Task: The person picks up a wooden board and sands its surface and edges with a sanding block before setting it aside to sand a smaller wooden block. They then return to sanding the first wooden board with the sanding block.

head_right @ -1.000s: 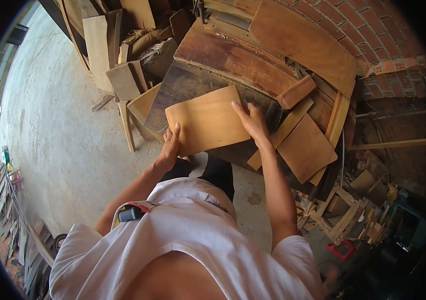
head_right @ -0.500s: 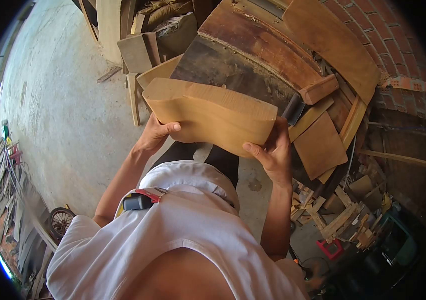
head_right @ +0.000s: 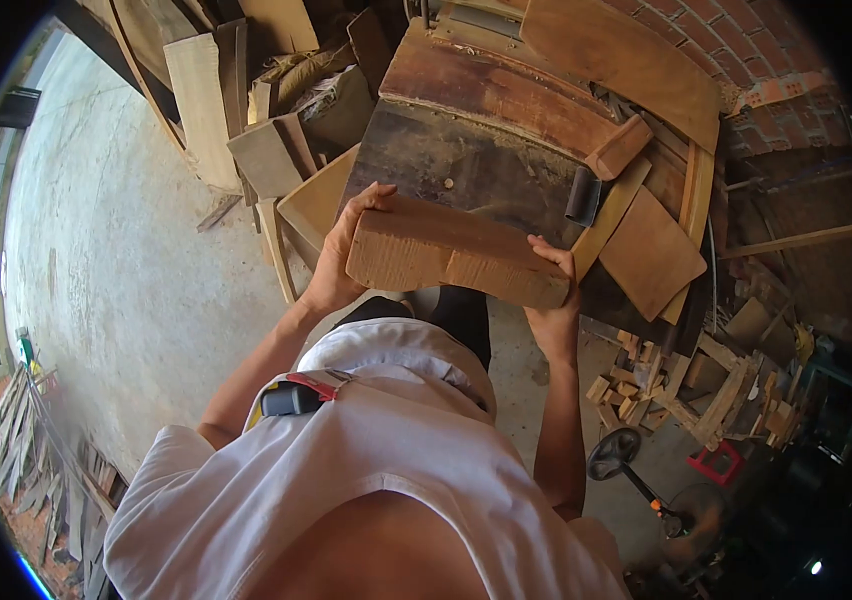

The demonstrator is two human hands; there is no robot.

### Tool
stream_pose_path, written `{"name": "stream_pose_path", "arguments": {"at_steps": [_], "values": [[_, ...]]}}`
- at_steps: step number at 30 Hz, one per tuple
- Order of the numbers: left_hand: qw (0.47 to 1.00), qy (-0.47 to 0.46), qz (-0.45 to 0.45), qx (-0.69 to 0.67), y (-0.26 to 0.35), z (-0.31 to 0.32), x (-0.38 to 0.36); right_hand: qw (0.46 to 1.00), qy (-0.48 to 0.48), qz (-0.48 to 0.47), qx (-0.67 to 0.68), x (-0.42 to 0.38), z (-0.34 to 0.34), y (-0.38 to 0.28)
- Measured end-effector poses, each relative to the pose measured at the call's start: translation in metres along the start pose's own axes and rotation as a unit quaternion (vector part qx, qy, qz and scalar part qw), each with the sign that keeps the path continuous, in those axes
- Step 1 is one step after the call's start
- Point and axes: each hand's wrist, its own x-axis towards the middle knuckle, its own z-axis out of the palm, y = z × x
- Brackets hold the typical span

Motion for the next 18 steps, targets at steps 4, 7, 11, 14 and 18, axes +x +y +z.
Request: {"name": "stream_pose_path", "arguments": {"at_steps": [4,7,11,14,18], "values": [[0.994,-0.055,0.012,0.091,0.003,0.0,0.007,0.996,0.052,0.07,0.016,-0.013,-0.001,-0.004],[0.991,-0.089,-0.019,0.096,-0.007,-0.004,0.007,0.986,-0.015,0.163,-0.021,-0.021,-0.011,-0.002],[0.979,-0.07,-0.131,-0.138,-0.003,0.006,0.02,0.973,-0.06,0.193,0.114,-0.026,-0.001,0.008],[0.963,-0.072,-0.232,-0.115,-0.028,0.002,0.027,0.955,-0.015,0.213,0.205,-0.025,0.016,0.01],[0.945,-0.079,-0.311,-0.064,-0.039,0.023,0.042,0.891,0.107,0.277,0.343,-0.023,0.021,0.026]]}}
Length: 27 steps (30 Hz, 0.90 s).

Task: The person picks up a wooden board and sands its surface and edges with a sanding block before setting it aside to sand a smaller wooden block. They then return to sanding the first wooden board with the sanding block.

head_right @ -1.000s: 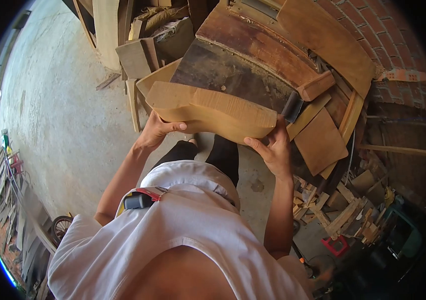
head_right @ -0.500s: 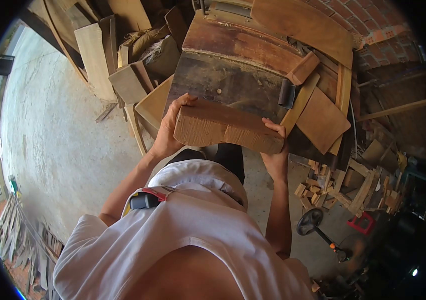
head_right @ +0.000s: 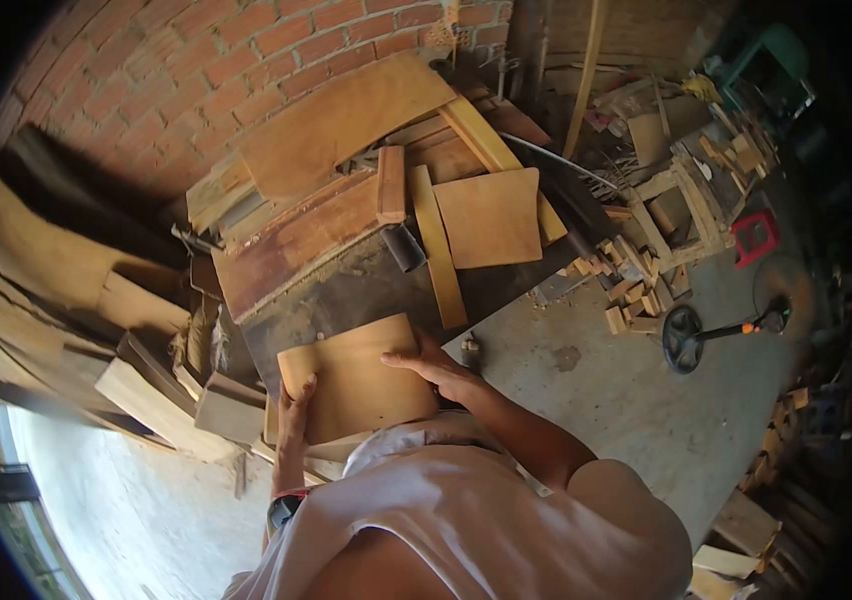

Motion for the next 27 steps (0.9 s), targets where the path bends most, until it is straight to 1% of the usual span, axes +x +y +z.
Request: {"name": "stream_pose_path", "arguments": {"at_steps": [2,3,4,6,7,9,10,12,13,15,16,18,19,20,21,22,24,25,26,27], "values": [[0.999,-0.019,-0.035,-0.012,0.008,0.018,0.011,0.999,0.006,0.038,0.03,-0.003,-0.018,0.0],[0.997,-0.042,-0.058,-0.007,0.015,0.028,0.018,0.999,-0.001,0.041,0.035,-0.001,-0.028,-0.001],[0.997,-0.051,-0.057,0.002,0.019,0.039,0.023,0.998,0.007,0.036,0.044,-0.005,-0.039,-0.002],[0.991,-0.093,-0.098,-0.017,0.027,0.062,0.036,0.993,0.054,0.039,0.1,-0.009,-0.06,-0.014],[0.99,-0.099,-0.095,-0.009,0.029,0.075,0.047,0.992,0.059,0.032,0.107,-0.006,-0.077,-0.016],[0.982,-0.162,-0.054,-0.084,0.029,0.103,0.066,0.986,0.072,0.023,0.15,0.0,-0.112,-0.013],[0.981,-0.167,-0.057,-0.076,0.036,0.12,0.073,0.984,0.077,0.022,0.159,-0.006,-0.121,-0.025],[0.969,-0.213,0.02,-0.121,0.052,0.161,0.086,0.956,0.145,-0.036,0.252,-0.019,-0.142,-0.048],[0.969,-0.217,0.015,-0.117,0.063,0.181,0.086,0.954,0.15,-0.035,0.257,-0.02,-0.159,-0.052],[0.97,-0.228,0.002,-0.086,0.084,0.216,0.081,0.926,0.231,-0.117,0.275,-0.023,-0.194,-0.058],[0.969,-0.232,-0.003,-0.081,0.085,0.229,0.083,0.923,0.236,-0.115,0.28,-0.027,-0.211,-0.063],[0.965,-0.261,0.034,0.021,0.083,0.251,0.085,0.894,0.299,-0.171,0.287,-0.037,-0.246,-0.075],[0.961,-0.27,0.035,0.038,0.076,0.258,0.086,0.892,0.304,-0.168,0.289,-0.039,-0.268,-0.074],[0.961,-0.273,0.03,0.038,0.07,0.262,0.087,0.872,0.333,-0.193,0.302,-0.04,-0.291,-0.07],[0.958,-0.281,0.007,0.05,0.064,0.266,0.087,0.851,0.361,-0.217,0.314,-0.043,-0.31,-0.068],[0.955,-0.288,-0.016,0.061,0.055,0.268,0.086,0.851,0.365,-0.213,0.313,-0.05,-0.322,-0.072],[0.959,-0.28,-0.037,0.032,0.034,0.265,0.086,0.811,0.411,-0.287,0.302,-0.065,-0.345,-0.08],[0.962,-0.265,-0.06,0.002,0.028,0.262,0.085,0.812,0.411,-0.284,0.301,-0.071,-0.361,-0.076],[0.964,-0.25,-0.082,-0.026,0.023,0.26,0.083,0.799,0.436,-0.292,0.294,-0.076,-0.378,-0.068],[0.969,-0.227,-0.091,-0.022,0.02,0.259,0.082,0.784,0.459,-0.302,0.289,-0.078,-0.392,-0.062]]}}
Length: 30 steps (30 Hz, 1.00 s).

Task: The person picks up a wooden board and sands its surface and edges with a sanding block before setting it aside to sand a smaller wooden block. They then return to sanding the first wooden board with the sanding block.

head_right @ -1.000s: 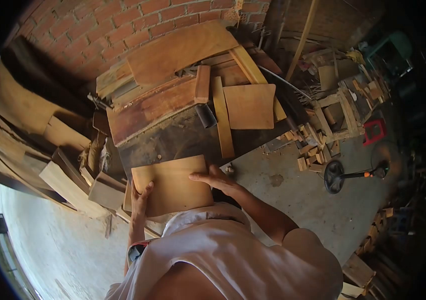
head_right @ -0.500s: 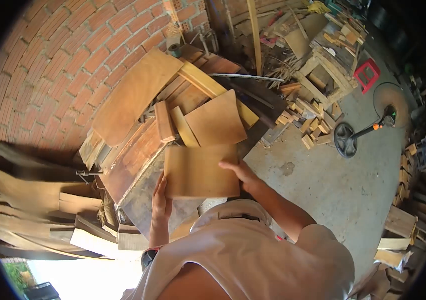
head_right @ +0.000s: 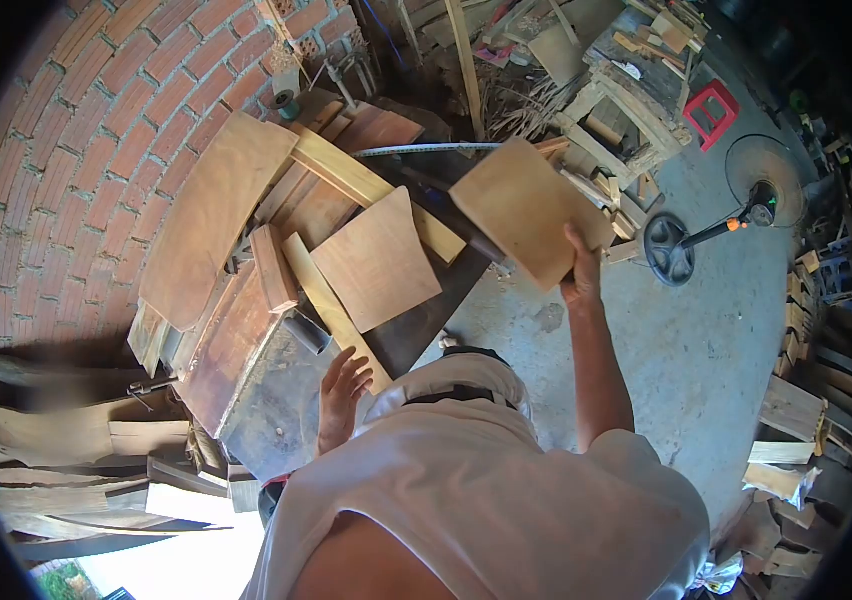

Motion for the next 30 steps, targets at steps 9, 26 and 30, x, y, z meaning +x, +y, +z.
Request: {"name": "stream_pose_path", "arguments": {"at_steps": [9,26,30], "values": [[0.993,0.021,-0.009,0.112,0.005,0.007,0.029,0.994,0.075,-0.023,0.077,0.026,-0.059,0.011],[0.917,-0.242,0.118,0.294,0.002,0.071,0.077,0.917,0.38,-0.023,0.12,-0.153,-0.186,0.04],[0.881,-0.317,0.085,0.342,-0.014,0.095,0.075,0.888,0.447,-0.074,0.083,-0.202,-0.215,0.051]]}}
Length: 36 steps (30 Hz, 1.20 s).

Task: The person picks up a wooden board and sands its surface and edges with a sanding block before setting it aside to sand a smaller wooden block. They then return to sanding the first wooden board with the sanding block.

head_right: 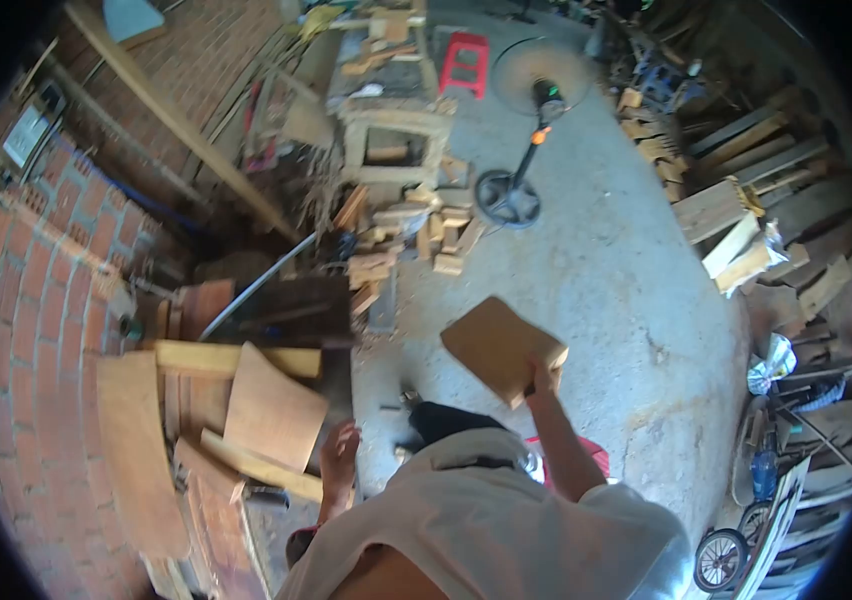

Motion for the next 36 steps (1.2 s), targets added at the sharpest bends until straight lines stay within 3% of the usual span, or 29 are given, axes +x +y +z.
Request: {"name": "stream_pose_path", "arguments": {"at_steps": [5,7,9,12,13,15,17,19,20,21,22,23,24,26,29,32,34,36], "values": [[0.996,-0.075,0.013,0.054,0.01,0.035,0.035,0.995,0.086,0.036,0.022,0.02,-0.024,0.018],[0.991,-0.067,0.054,0.099,0.043,0.049,0.053,0.994,0.095,0.052,0.025,0.026,-0.004,0.014],[0.987,-0.025,0.109,0.12,0.047,0.064,0.08,0.978,0.161,0.129,0.009,0.04,0.021,0.01],[0.951,0.027,0.175,0.252,0.057,0.083,0.126,0.982,0.108,0.154,0.023,0.086,0.048,0.024],[0.938,0.042,0.187,0.288,0.066,0.09,0.143,0.979,0.113,0.171,0.009,0.099,0.056,0.027],[0.936,0.036,0.12,0.328,0.079,0.105,0.174,0.964,0.174,0.185,-0.085,0.134,0.087,0.041],[0.883,0.059,0.172,0.432,0.079,0.118,0.213,0.957,0.174,0.194,-0.127,0.179,0.104,0.069],[0.848,0.038,0.147,0.508,0.076,0.12,0.243,0.949,0.139,0.129,-0.251,0.209,0.132,0.088],[0.832,0.037,0.125,0.539,0.074,0.119,0.257,0.954,0.073,0.103,-0.274,0.248,0.107,0.136],[0.817,0.028,0.101,0.567,0.071,0.119,0.269,0.874,0.142,0.119,-0.45,0.291,0.077,0.2],[0.797,0.025,0.099,0.596,0.066,0.12,0.278,0.816,0.106,0.109,-0.557,0.285,0.118,0.172],[0.776,0.025,0.1,0.622,0.061,0.121,0.283,0.802,0.034,0.158,-0.576,0.296,0.135,0.16],[0.761,0.004,0.068,0.645,0.057,0.121,0.285,0.798,-0.001,0.081,-0.597,0.314,0.135,0.184],[0.746,-0.01,0.043,0.664,0.056,0.122,0.287,0.745,-0.041,0.086,-0.66,0.334,0.167,0.191],[0.72,-0.021,0.012,0.693,0.043,0.123,0.287,0.722,-0.08,0.084,-0.682,0.377,0.187,0.233],[0.698,-0.02,-0.013,0.716,0.036,0.124,0.287,0.667,-0.16,0.062,-0.725,0.419,0.216,0.258],[0.693,-0.003,0.021,0.72,0.026,0.121,0.285,0.579,-0.301,0.034,-0.757,0.457,0.228,0.278],[0.68,0.004,0.051,0.731,0.02,0.119,0.284,0.527,-0.394,0.034,-0.752,0.491,0.248,0.292]]}}
